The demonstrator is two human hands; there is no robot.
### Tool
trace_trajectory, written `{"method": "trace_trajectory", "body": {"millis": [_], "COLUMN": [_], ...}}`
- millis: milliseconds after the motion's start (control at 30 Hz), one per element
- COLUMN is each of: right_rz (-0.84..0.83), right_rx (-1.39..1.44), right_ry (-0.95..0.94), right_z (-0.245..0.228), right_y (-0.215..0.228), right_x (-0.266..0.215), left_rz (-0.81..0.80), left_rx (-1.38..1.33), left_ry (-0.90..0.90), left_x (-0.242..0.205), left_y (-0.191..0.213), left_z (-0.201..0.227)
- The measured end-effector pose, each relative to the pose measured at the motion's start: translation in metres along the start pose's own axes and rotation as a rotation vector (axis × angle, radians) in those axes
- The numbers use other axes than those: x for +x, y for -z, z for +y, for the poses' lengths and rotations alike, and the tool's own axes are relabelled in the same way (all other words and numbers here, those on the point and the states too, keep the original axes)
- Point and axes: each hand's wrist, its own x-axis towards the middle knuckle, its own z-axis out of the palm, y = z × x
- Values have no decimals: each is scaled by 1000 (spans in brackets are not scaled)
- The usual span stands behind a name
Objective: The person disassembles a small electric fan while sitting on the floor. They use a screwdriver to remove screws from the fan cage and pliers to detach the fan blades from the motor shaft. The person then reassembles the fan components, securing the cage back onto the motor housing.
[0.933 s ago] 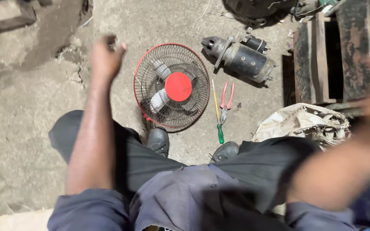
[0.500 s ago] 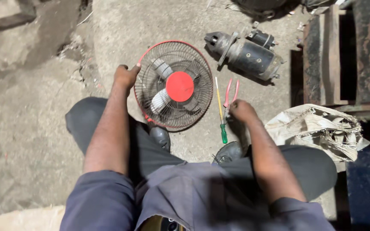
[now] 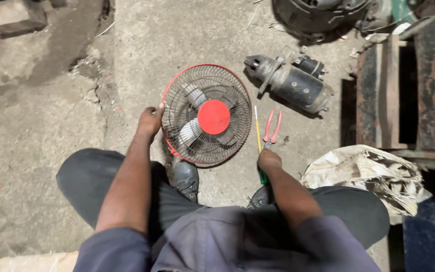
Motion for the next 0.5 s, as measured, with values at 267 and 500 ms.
{"method": "trace_trajectory", "body": {"millis": [267,500], "right_rz": [87,-25], "right_rx": [29,-119], "right_ry": [-27,-67], "right_z": [-8,-18], "right_y": [-8,-11], "right_x": [-2,-30], "left_rz": [155,-89], "left_rx": [-225,-781], "left_ry": [-298,-11], "left_x": [-25,-75], "left_y": [16,31], "left_z": [28,12]}}
